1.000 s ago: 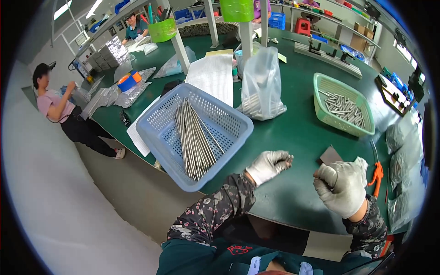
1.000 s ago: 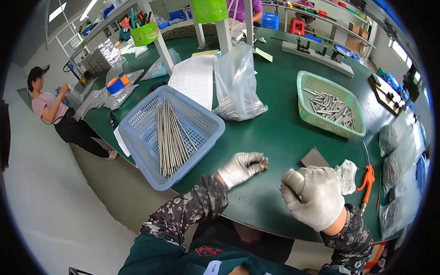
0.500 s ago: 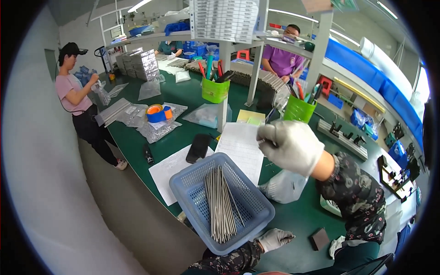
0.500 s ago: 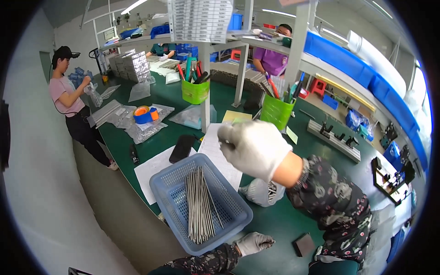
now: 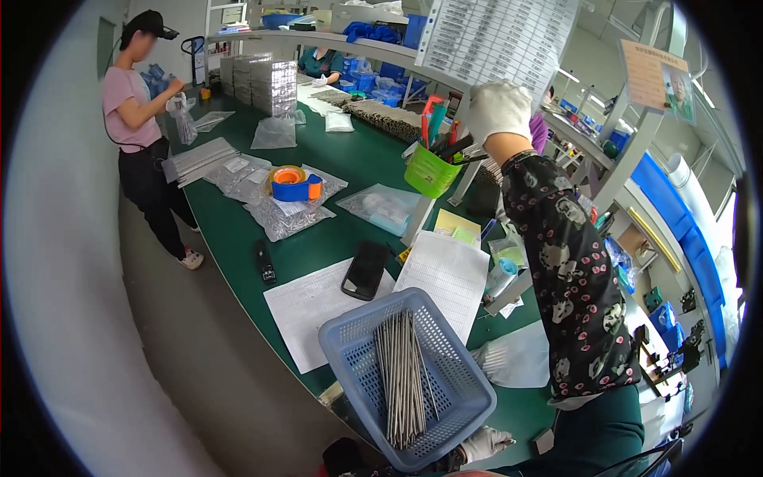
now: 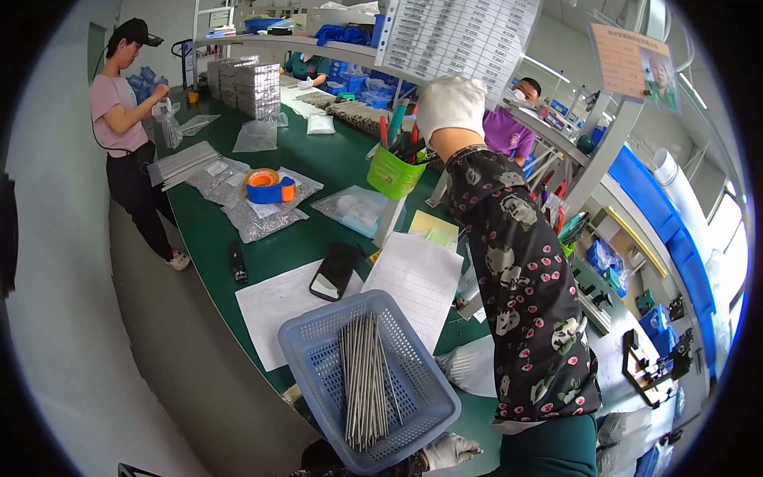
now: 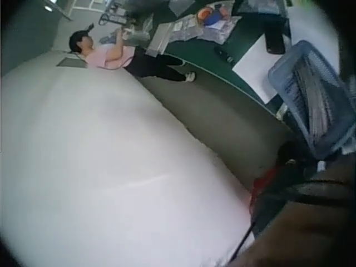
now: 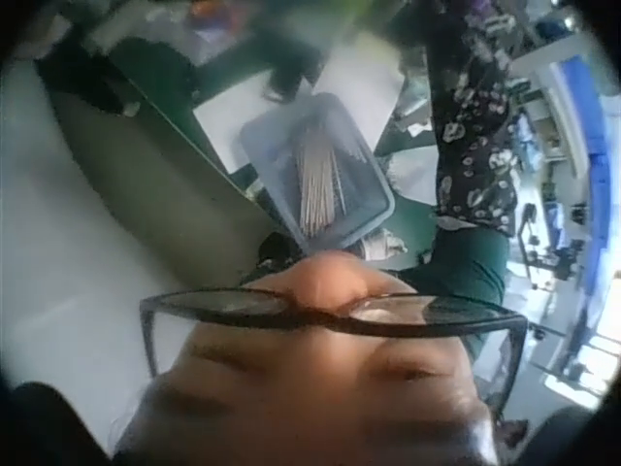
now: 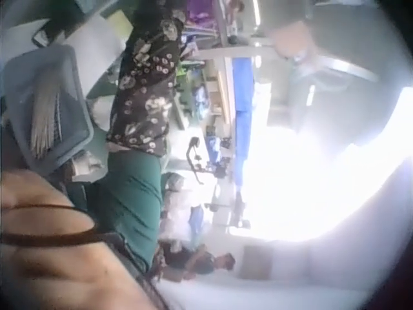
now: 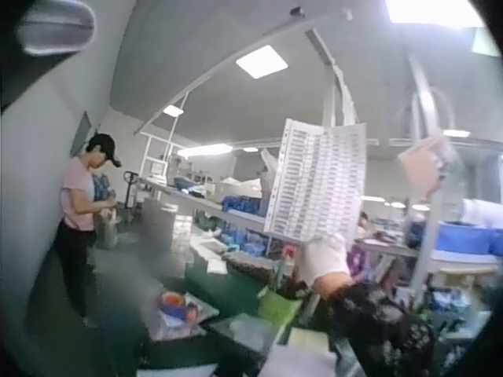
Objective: Polishing metal rods using a sanding block and removing burrs with a cutter at a factory workstation.
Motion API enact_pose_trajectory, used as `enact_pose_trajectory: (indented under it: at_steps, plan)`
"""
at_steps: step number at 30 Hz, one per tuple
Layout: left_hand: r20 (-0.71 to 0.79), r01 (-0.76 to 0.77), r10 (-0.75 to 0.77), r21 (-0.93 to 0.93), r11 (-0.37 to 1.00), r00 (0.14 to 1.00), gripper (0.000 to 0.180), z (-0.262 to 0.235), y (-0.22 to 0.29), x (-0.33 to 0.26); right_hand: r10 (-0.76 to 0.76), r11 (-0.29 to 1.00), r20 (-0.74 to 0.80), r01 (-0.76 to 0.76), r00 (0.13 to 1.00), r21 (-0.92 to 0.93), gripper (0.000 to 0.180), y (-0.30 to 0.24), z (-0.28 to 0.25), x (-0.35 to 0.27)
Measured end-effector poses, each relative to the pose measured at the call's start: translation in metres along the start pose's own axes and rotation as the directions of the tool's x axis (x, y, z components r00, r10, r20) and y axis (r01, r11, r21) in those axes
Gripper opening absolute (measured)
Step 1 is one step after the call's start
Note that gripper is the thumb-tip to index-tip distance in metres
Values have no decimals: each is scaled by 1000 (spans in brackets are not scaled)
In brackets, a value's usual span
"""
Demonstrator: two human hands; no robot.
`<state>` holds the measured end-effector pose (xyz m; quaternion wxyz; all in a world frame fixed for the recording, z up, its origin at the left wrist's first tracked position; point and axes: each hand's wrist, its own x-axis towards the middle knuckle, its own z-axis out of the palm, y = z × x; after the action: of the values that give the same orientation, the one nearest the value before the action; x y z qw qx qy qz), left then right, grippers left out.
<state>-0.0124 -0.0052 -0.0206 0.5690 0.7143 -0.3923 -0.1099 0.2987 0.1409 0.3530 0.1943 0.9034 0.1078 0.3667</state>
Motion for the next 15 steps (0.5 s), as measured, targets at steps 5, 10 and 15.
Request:
enact_pose_trajectory:
  at_steps: [5, 10, 15]
  plan:
    - [-81, -32, 32, 1, 999, 996, 23, 35, -27, 3, -186, 982, -23, 186, 982, 40, 21, -13, 13, 11]
    - [-88, -36, 34, -19, 999, 996, 22, 31, -39, 10, -216, 973, 458, 230, 862, 27, 29, -7, 46, 24]
    - [-107, -20, 17, -33, 999, 994, 22, 32, -34, 9, -264, 914, 515, 382, 815, -136, 25, -15, 37, 31]
